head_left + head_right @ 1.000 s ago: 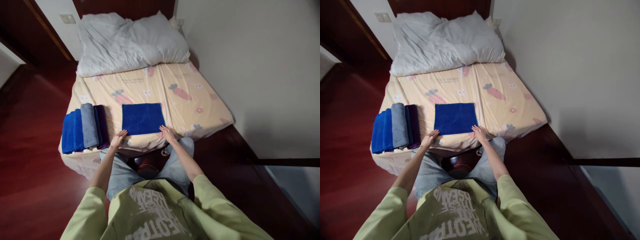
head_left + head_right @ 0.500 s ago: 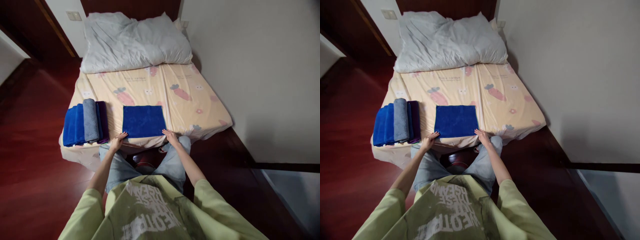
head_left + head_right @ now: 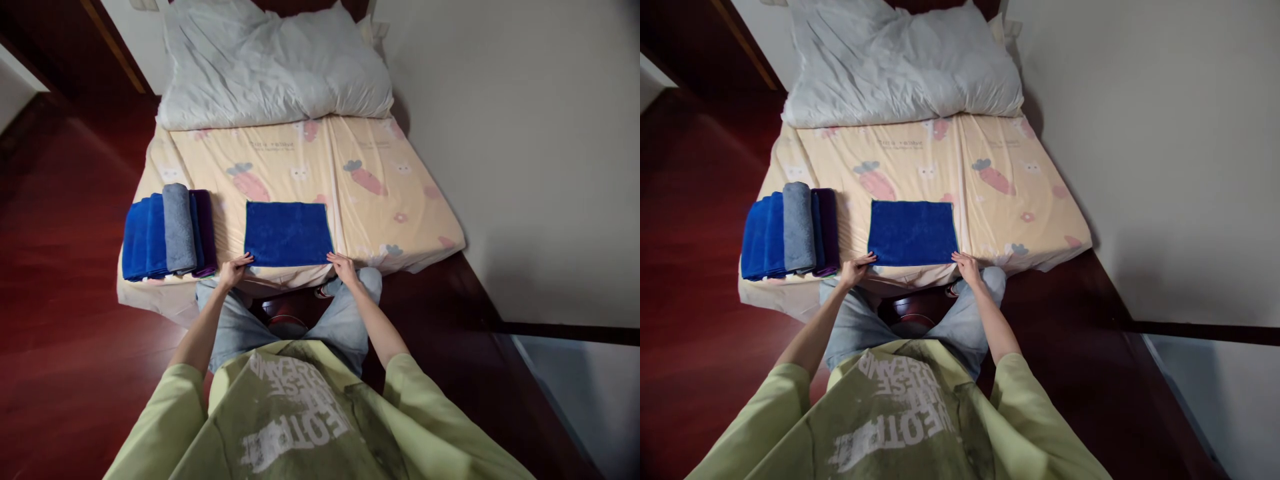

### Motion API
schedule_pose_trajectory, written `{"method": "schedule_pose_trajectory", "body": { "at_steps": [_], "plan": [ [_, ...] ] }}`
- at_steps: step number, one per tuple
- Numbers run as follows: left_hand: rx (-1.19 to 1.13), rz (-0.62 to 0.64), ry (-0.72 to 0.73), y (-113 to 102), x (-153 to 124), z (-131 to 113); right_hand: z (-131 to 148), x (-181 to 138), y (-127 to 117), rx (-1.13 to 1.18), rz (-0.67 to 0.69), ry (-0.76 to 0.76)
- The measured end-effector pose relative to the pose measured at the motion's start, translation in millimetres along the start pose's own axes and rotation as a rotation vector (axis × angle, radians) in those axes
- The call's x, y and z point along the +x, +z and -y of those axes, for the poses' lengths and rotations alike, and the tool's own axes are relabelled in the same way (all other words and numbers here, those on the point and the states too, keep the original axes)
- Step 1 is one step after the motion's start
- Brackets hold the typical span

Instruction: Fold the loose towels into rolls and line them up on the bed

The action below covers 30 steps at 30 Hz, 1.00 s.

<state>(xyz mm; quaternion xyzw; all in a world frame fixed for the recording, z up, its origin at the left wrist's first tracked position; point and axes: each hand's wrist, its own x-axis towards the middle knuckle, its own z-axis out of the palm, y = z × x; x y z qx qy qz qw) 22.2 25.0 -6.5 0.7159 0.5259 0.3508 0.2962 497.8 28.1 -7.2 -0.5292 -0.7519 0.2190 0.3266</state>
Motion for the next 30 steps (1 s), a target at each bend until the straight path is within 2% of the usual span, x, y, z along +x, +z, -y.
{"method": "schedule_pose_trajectory", "body": {
  "at_steps": [11,20,25,30],
  "plan": [
    [-0.063,-0.081,-0.174,-3,-1,-13,11,0,-9,0.009,-0.025,0.071],
    [-0.103,-0.26,-0.335,0,9,-18,8,9,-11,0.223,-0.149,0.236],
    [-0.118,-0.425,-0.356,6,26,-24,0,25,-1,0.279,-0.274,0.358],
    [-0.058,-0.481,-0.394,10,32,-24,-9,41,9,0.302,-0.328,0.423]
  ]
}}
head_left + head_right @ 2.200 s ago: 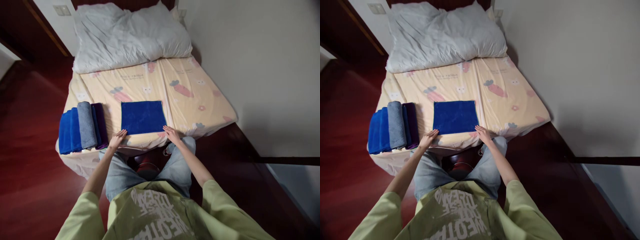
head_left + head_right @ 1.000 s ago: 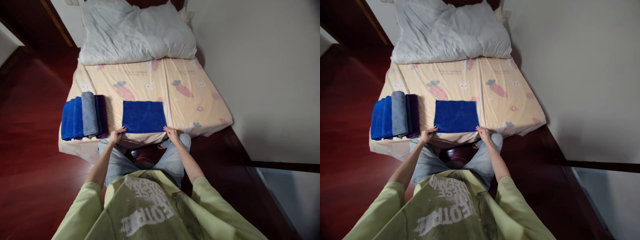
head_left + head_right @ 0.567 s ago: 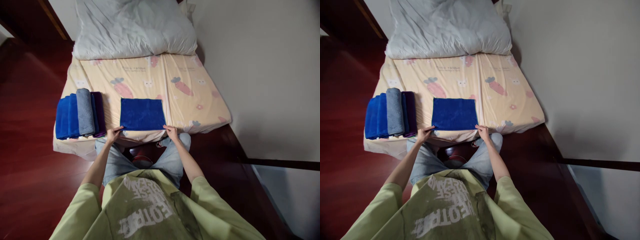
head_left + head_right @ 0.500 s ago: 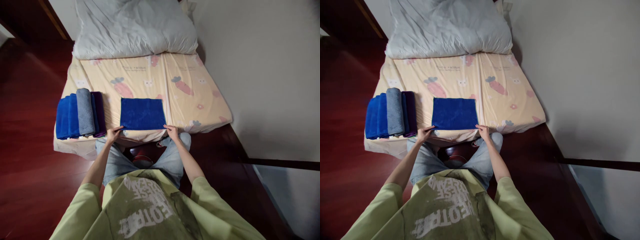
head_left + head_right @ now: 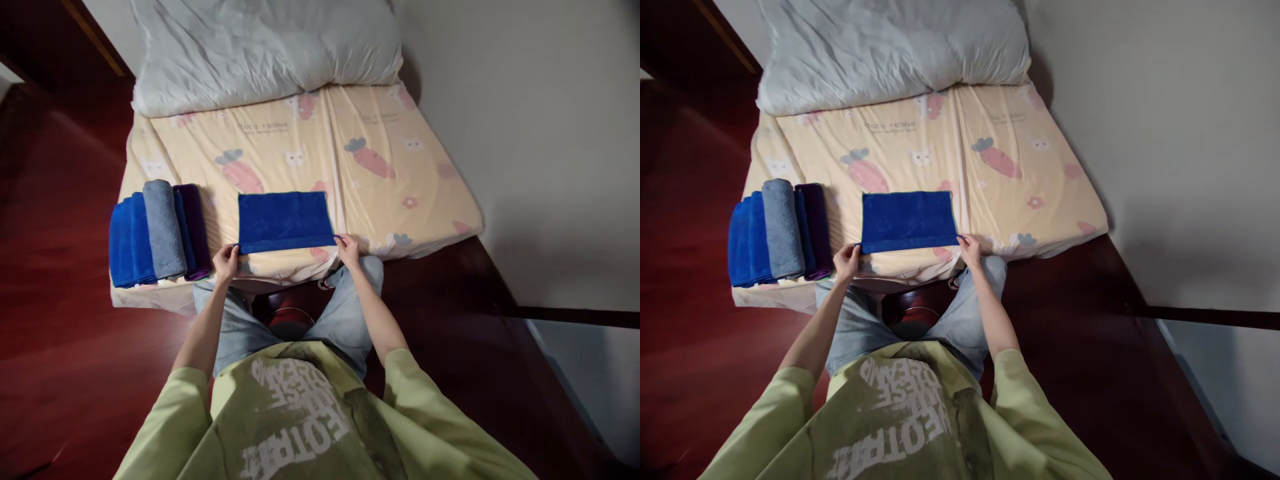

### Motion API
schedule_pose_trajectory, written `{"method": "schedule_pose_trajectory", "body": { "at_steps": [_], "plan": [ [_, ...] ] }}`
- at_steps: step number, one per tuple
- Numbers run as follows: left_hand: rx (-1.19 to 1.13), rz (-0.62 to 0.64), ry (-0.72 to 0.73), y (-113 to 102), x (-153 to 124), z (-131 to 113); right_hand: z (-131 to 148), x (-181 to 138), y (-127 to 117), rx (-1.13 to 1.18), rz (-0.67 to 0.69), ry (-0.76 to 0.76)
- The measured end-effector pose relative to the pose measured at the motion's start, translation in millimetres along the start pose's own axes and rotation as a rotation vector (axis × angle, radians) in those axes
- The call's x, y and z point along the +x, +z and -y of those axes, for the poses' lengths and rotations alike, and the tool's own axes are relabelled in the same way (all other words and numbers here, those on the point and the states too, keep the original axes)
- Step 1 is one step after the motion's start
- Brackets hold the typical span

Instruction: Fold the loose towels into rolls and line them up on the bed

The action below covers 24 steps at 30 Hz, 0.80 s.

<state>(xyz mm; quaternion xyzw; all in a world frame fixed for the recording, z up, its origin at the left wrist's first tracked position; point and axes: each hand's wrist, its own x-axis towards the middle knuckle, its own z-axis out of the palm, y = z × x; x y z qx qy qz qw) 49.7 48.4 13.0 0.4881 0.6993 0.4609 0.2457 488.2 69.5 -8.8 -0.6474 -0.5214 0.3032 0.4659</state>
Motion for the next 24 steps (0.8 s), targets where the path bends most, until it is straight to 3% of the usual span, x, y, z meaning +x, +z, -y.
{"method": "schedule_pose_trajectory", "body": {
  "at_steps": [11,24],
  "plan": [
    [0.124,-0.044,0.039,7,15,-2,-19,12,18,-0.14,-0.089,-0.005],
    [0.054,-0.021,-0.067,11,20,3,-24,8,24,-0.172,-0.181,0.001]
  ]
}}
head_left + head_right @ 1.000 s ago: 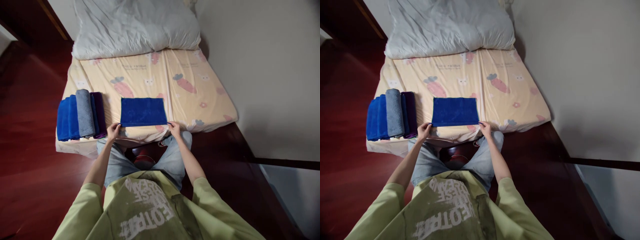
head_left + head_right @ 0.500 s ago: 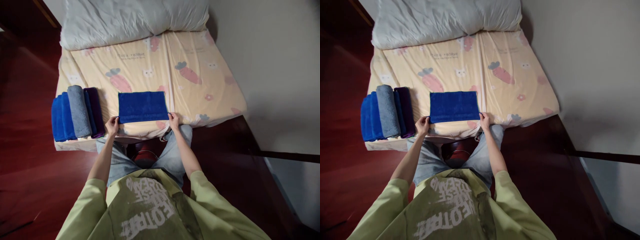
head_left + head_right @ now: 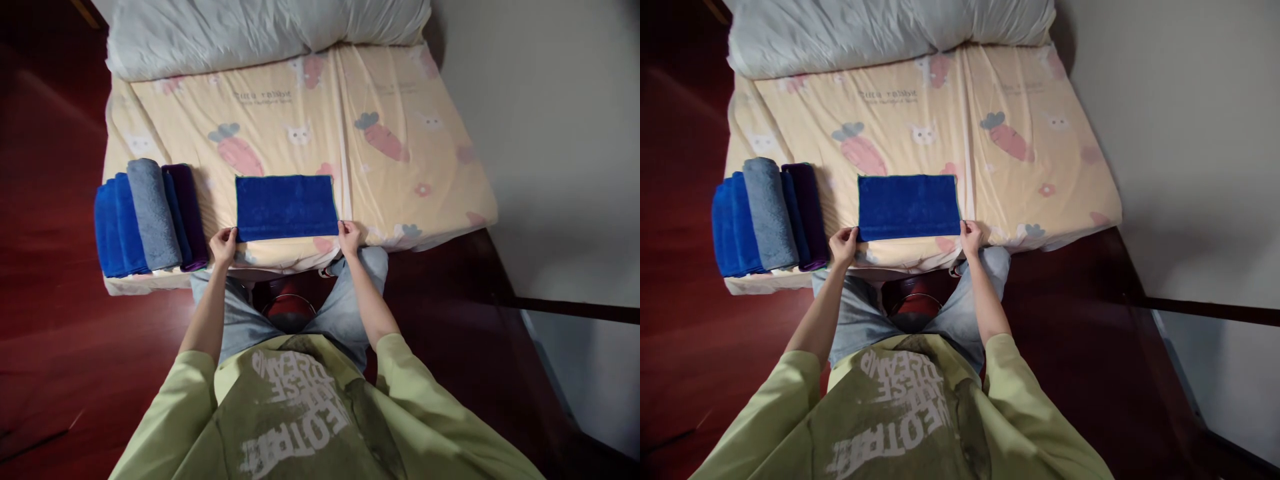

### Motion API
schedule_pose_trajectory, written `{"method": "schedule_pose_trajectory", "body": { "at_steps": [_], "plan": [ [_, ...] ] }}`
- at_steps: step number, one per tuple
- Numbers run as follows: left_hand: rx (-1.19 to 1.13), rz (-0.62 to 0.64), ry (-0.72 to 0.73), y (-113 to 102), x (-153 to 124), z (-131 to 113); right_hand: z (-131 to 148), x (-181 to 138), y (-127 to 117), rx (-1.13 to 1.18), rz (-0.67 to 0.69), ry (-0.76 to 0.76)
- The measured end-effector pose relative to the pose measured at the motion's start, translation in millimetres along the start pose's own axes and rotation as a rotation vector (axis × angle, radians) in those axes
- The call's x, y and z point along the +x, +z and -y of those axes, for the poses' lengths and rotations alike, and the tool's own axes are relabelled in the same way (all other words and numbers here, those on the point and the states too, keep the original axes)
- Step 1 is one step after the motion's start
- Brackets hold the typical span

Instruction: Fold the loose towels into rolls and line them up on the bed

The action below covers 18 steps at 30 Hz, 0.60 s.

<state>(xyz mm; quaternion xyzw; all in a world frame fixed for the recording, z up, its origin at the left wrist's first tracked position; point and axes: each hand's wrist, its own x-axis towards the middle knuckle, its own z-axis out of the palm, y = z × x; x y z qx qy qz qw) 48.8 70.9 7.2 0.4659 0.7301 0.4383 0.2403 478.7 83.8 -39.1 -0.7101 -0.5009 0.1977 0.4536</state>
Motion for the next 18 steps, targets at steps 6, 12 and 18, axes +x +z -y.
{"method": "schedule_pose_trajectory", "body": {
  "at_steps": [6,12,18],
  "plan": [
    [0.016,-0.023,-0.013,2,-1,-1,4,0,0,0.014,-0.029,0.026],
    [0.024,-0.031,-0.008,2,-4,-4,8,0,1,0.0,-0.08,0.041],
    [0.061,-0.022,-0.029,2,-5,-8,18,-4,2,-0.047,-0.121,0.06]
  ]
}}
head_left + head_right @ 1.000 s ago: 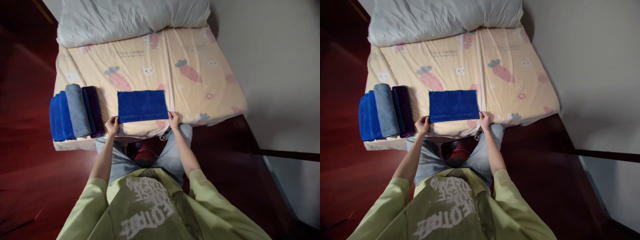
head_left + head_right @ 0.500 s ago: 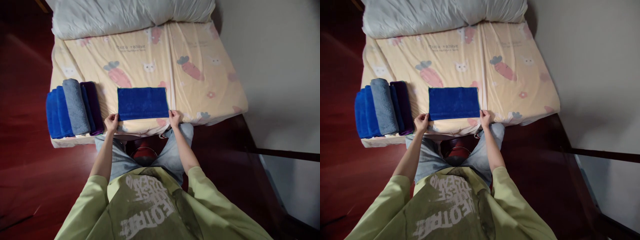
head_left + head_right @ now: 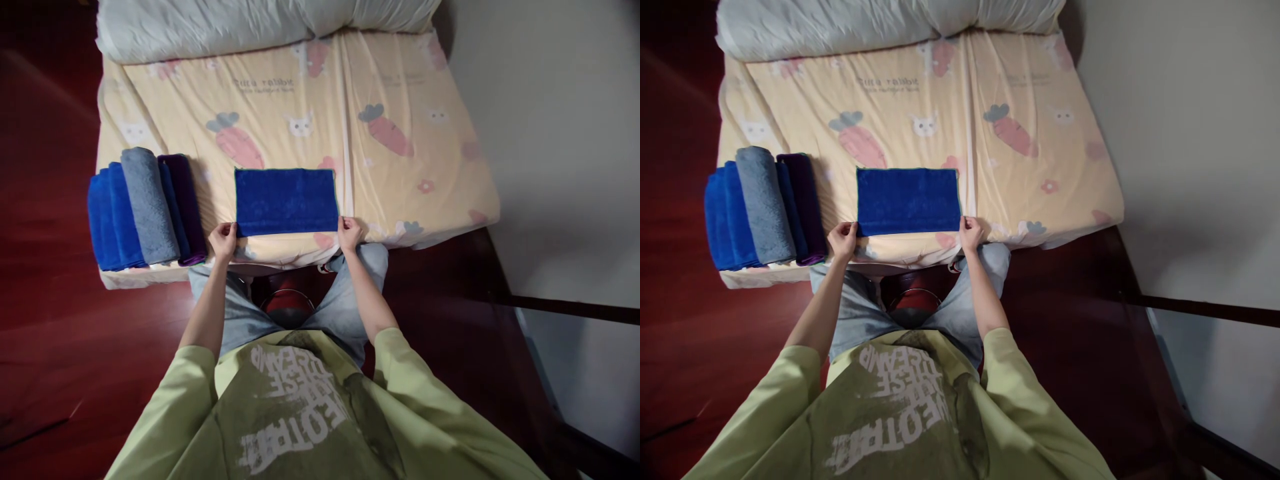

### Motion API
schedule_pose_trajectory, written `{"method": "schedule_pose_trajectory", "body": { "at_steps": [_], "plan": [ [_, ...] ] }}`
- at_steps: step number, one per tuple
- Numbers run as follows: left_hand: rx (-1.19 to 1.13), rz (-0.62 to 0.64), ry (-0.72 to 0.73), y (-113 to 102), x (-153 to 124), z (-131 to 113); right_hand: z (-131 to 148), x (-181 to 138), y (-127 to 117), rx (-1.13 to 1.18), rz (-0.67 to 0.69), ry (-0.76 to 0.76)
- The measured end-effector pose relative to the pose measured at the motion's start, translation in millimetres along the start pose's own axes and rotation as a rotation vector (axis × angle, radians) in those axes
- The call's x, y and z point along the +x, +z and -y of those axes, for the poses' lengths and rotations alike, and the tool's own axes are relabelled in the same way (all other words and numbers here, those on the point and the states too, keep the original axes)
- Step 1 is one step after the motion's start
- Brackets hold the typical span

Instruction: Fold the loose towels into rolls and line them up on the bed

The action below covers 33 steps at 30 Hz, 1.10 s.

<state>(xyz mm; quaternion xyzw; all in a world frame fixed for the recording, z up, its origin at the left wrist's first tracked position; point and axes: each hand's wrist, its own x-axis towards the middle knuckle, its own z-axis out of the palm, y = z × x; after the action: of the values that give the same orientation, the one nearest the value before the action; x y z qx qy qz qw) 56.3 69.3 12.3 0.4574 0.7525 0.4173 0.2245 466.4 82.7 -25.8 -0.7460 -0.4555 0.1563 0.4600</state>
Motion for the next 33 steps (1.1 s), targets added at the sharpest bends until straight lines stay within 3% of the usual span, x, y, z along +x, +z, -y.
{"method": "schedule_pose_trajectory", "body": {
  "at_steps": [8,23,33],
  "plan": [
    [0.092,-0.019,0.026,1,-4,-6,17,-6,0,-0.153,-0.002,0.041],
    [0.239,-0.116,0.179,9,-9,-3,24,-3,-4,-0.157,0.041,0.056],
    [0.365,-0.106,0.155,10,-16,-18,20,8,-9,-0.228,0.14,0.038]
  ]
}}
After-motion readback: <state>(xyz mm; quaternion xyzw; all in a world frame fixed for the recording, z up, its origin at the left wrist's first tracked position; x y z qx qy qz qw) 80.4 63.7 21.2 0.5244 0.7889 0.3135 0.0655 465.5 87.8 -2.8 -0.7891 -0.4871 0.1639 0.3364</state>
